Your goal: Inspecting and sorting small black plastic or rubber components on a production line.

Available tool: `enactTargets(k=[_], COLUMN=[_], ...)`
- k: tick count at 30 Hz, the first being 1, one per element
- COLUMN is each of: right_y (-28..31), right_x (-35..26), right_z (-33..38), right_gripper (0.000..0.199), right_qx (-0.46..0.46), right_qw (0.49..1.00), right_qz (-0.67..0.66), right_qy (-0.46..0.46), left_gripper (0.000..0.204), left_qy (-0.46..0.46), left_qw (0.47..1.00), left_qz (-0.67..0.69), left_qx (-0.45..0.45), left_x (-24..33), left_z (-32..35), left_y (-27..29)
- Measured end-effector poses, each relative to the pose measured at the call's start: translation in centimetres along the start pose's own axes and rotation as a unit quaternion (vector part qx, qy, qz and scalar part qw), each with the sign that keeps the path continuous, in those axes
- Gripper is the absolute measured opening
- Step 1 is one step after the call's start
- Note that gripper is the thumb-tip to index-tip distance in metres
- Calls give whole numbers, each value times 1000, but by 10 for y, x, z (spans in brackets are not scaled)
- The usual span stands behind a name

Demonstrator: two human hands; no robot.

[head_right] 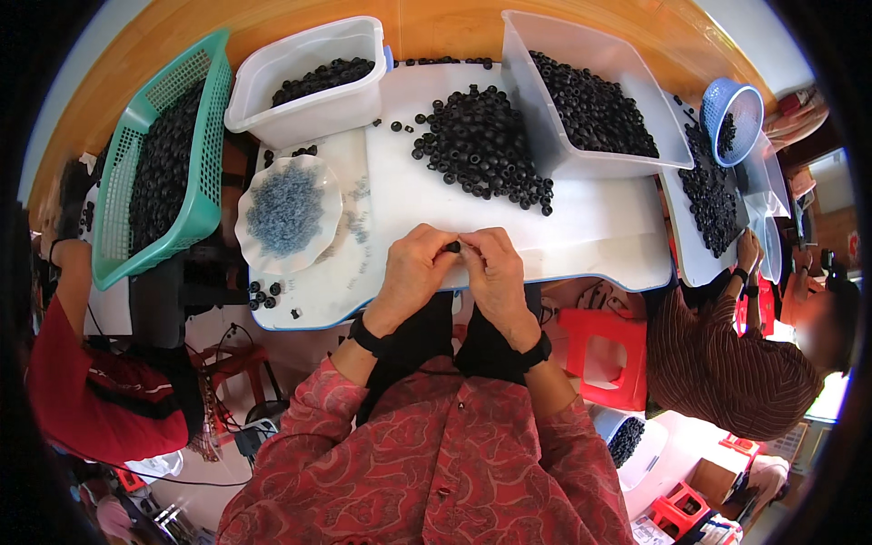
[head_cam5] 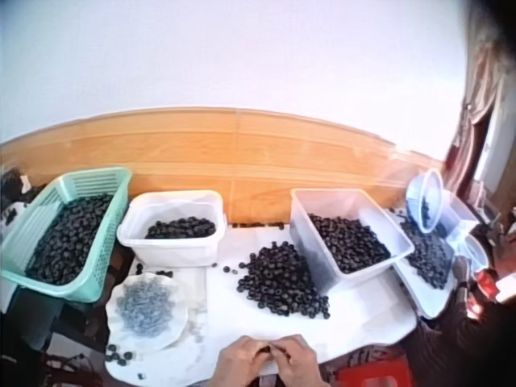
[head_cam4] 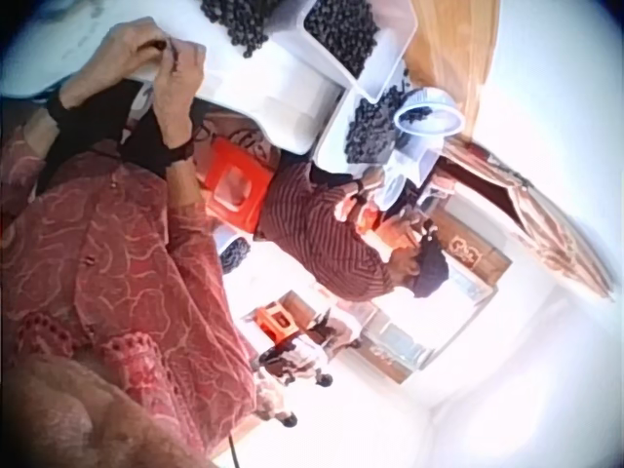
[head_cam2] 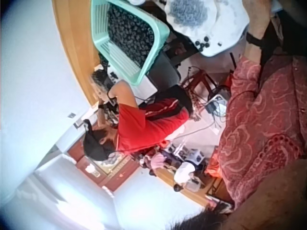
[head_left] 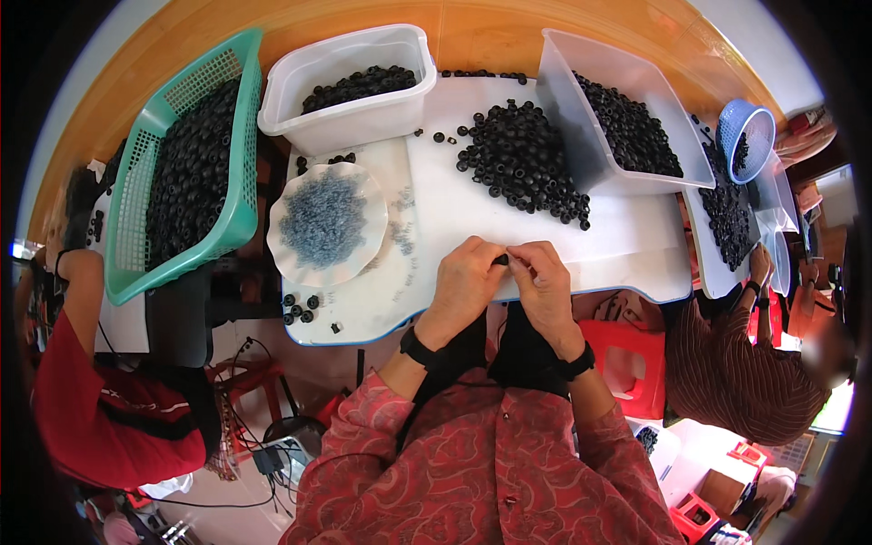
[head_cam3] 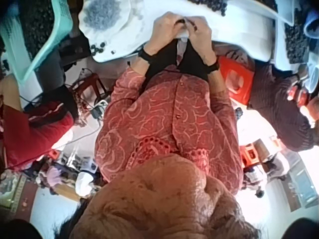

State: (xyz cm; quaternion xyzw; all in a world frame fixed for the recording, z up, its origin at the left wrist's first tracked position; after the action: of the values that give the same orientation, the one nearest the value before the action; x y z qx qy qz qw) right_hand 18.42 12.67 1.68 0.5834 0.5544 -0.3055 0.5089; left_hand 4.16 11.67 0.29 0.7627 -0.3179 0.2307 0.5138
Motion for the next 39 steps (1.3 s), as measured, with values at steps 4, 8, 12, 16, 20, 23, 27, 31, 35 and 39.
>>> enactTargets(k=[4,8,12,16,20,23,27,31,35,39], right_y=[-2,-2,-2,-4,-6,-8,-10,-10,-10,-12], right_x=[2,5,0,2,-1,-1,-3,-1,2,-3], right_z=[0,4,6,8,8,8,9,10,11,12], right_gripper=[19,19,20,23,22,21,20,19,20,18], right_qx=[-9,-9,-6,-5,-2,0,7,12,11,33], right_qw=[1000,999,1000,1000,998,998,997,997,998,999], right_qz=[8,10,18,25,44,31,39,39,21,-2], right_qy=[5,38,17,18,43,54,59,67,49,36], left_gripper=[19,25,26,30,32,33,32,29,29,27], left_qy=[11,44,93,192,216,232,228,241,233,250], left_qw=[1000,997,984,926,849,802,800,768,757,745], left_qz=[26,58,154,317,476,543,549,584,599,608], left_qx=[-1,-1,-10,-66,-78,-91,-85,-104,-113,-108], left_x=[1,-7,-14,-26,-24,-22,-19,-19,-22,-22], left_z=[0,4,11,17,20,23,25,27,29,30], left_y=[4,9,14,9,10,10,14,16,16,14])
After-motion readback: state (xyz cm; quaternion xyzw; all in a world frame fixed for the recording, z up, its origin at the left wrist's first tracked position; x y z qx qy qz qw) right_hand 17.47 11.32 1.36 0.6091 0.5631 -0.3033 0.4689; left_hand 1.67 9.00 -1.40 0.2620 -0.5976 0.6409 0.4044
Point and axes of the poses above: each hand's wrist, its own z-axis away from the middle knuckle, its own y-axis out of the back of the hand, x = y × z, the point moved 5 cm from there along -z, towards the middle knuckle, and after that the axes turned 15 degrees about -z, right-handed, at the moved point
